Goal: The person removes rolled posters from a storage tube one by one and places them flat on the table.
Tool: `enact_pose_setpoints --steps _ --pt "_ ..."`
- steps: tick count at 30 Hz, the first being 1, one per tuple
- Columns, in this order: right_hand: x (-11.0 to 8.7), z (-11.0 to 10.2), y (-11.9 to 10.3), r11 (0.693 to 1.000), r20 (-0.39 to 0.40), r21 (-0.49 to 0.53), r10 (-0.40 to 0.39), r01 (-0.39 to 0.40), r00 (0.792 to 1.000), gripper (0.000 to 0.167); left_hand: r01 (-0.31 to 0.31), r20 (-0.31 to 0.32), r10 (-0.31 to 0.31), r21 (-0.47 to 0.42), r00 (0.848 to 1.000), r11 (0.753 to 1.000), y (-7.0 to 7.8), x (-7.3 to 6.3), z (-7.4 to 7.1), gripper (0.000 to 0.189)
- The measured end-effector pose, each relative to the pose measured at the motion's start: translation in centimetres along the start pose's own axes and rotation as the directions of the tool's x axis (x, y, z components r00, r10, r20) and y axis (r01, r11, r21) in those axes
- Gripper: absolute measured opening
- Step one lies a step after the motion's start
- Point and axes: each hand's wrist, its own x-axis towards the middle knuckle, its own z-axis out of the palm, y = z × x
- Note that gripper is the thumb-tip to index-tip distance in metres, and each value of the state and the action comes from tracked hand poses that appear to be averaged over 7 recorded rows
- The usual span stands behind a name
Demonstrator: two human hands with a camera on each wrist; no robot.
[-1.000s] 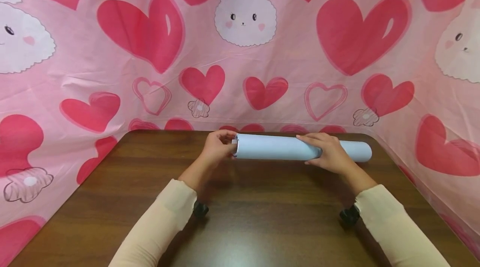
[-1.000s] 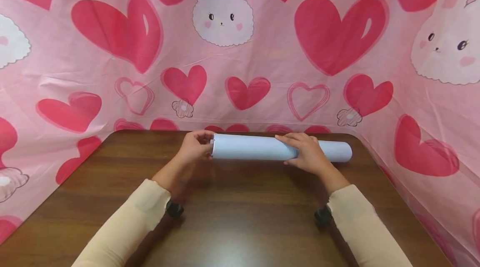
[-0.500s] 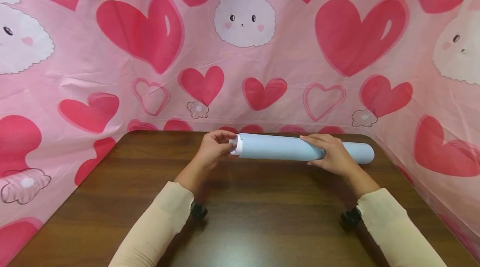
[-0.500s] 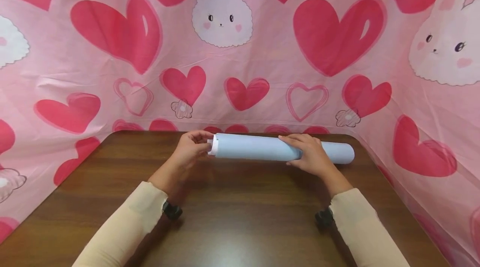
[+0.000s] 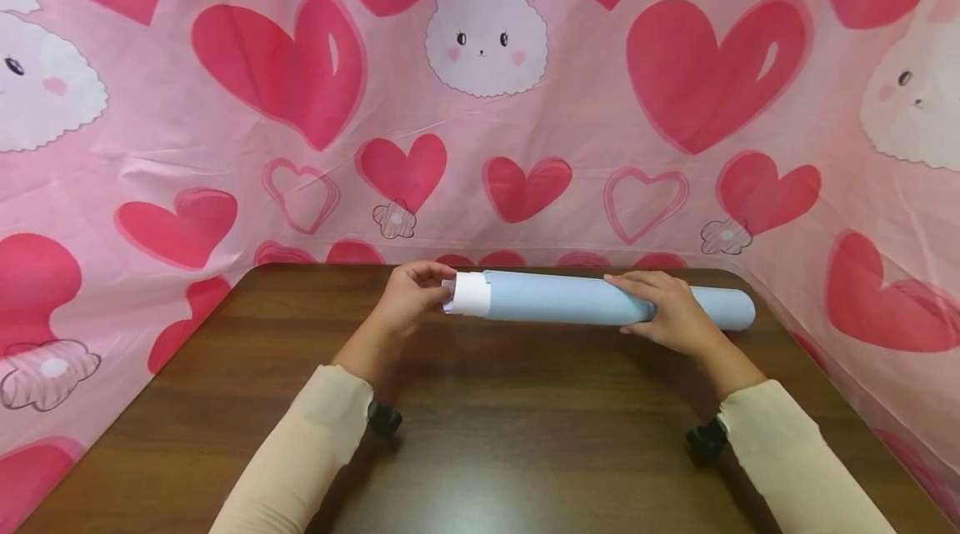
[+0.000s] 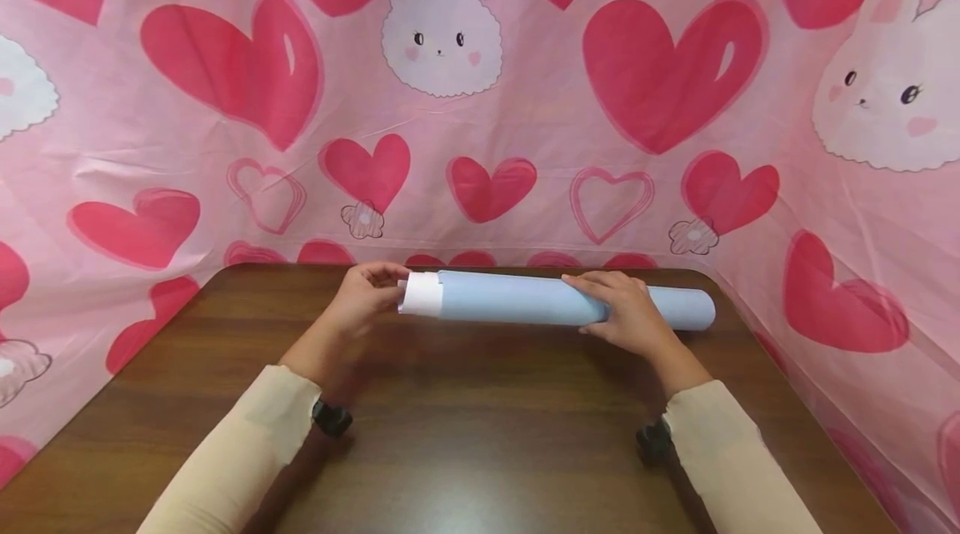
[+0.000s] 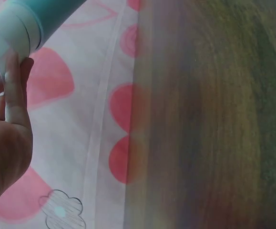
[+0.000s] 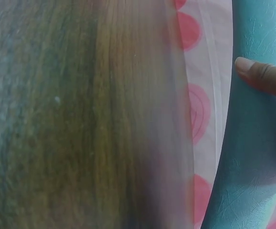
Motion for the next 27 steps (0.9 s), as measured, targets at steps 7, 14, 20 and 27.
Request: enact_pose_setpoints --steps 7,14,20,27 --pt "-0.1 0.1 0.1 1.0 0.005 -0.014 0.004 -0.004 1.0 0.093 -0.022 0.022 0.024 -0.059 0.999 0.998 0.0 -0.2 -1.0 0.039" --pt "-0.3 -0.1 0.3 1.0 -0.014 -0.016 -0.019 0.019 1.0 0.094 0.074 0.027 -0.075 0.041 0.997 0.996 0.2 -0.5 -1.3 0.023" --pt "-0.2 0.1 0.0 1.0 -0.007 0.0 -0.029 0.029 1.0 0.093 0.101 0.061 -0.102 0.02 0.993 0.995 -0.4 -0.4 -0.9 0.035" --pt "0.2 0.4 -0.4 0.999 0.001 0.022 -0.025 0.025 1.0 0.092 0.058 0.114 -0.048 -0.084 0.992 0.995 -1.1 -0.3 -0.2 0.042"
